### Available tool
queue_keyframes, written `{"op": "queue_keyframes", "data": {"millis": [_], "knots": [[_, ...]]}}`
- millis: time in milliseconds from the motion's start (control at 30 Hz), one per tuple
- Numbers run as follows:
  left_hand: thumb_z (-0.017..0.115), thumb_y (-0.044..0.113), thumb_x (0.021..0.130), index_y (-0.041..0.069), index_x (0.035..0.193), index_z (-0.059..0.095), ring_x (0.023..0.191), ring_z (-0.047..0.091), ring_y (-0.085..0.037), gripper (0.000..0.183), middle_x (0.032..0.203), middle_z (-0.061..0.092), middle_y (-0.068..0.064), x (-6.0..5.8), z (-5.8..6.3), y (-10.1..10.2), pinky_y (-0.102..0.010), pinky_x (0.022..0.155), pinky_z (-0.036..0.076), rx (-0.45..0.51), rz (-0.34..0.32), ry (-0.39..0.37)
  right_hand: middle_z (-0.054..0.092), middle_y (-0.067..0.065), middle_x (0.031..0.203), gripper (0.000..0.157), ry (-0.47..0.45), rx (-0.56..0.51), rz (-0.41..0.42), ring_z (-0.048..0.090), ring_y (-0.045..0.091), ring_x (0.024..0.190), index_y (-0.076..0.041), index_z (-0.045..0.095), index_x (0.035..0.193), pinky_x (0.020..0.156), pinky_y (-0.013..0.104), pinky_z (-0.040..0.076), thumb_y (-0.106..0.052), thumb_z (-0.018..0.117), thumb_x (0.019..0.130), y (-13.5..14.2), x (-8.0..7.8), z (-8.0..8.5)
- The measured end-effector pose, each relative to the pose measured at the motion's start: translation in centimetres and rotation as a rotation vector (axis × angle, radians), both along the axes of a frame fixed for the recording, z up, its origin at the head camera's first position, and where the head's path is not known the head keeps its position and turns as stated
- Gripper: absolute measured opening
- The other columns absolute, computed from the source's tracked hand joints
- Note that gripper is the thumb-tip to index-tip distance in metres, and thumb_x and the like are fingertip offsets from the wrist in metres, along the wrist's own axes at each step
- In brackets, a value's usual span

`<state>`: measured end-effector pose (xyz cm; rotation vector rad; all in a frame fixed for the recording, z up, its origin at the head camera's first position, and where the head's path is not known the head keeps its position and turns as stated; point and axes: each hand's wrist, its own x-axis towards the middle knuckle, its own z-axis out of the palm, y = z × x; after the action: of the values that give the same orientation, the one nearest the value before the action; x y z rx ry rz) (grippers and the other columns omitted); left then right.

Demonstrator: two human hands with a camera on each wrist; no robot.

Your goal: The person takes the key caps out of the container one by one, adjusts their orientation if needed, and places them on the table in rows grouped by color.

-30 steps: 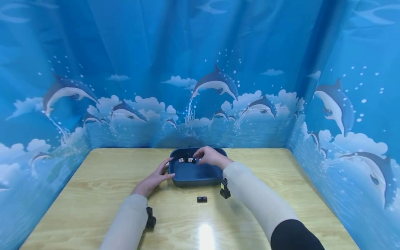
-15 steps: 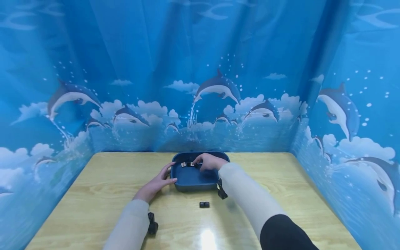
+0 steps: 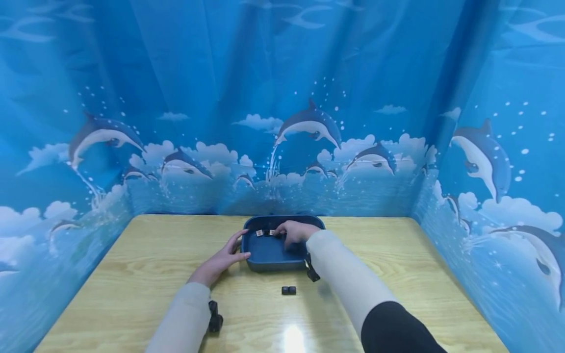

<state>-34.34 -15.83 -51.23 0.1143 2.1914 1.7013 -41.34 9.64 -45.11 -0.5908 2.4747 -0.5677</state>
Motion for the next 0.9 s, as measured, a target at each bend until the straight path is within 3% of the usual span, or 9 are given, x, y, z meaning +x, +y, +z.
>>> {"op": "queue_keyframes", "data": {"millis": [167,467,733,900], "knots": [[0.074,0.033,0.087,0.036,0.152,0.026,0.145,0.004,-0.044,0.081,0.16,0.011,-0.022,-0.1,-0.2,0.0,-0.068,0.11,0.004,0.004,0.002,-0.007,0.059,0.007,0.127,0.045,-0.011,0.021,0.001,0.053,0.023,0.118,-0.014,0.068,0.122,0.086,0.031,0.05,0.003,0.073,0.081,0.5,0.2,0.2],[0.072,0.03,0.089,0.034,0.153,0.025,0.145,0.005,-0.045,0.08,0.159,0.011,-0.023,-0.3,-0.3,-0.1,-0.068,0.11,0.004,0.008,-0.013,0.008,0.069,-0.003,0.102,0.025,-0.039,0.039,-0.036,0.062,0.016,0.101,-0.013,0.075,0.101,0.083,0.031,0.054,0.005,0.072,0.083,1.4,0.7,0.7],[0.068,0.022,0.093,0.028,0.155,0.023,0.144,0.002,-0.047,0.077,0.158,0.009,-0.026,-0.4,-0.4,-0.1,-0.069,0.109,0.002,0.043,-0.051,0.053,0.068,-0.004,0.098,0.024,-0.02,-0.034,-0.075,0.063,0.012,0.091,-0.012,0.075,0.097,0.077,0.03,0.055,0.005,0.074,0.081,2.6,1.0,0.4],[0.069,0.024,0.092,0.031,0.154,0.023,0.144,0.002,-0.046,0.078,0.159,0.009,-0.025,-0.4,-0.3,-0.1,-0.069,0.108,0.002,0.023,-0.042,0.037,0.068,-0.003,0.094,0.021,0.013,-0.08,-0.078,0.063,0.012,0.084,-0.01,0.075,0.095,0.073,0.03,0.055,0.005,0.074,0.081,3.1,1.4,0.7]]}}
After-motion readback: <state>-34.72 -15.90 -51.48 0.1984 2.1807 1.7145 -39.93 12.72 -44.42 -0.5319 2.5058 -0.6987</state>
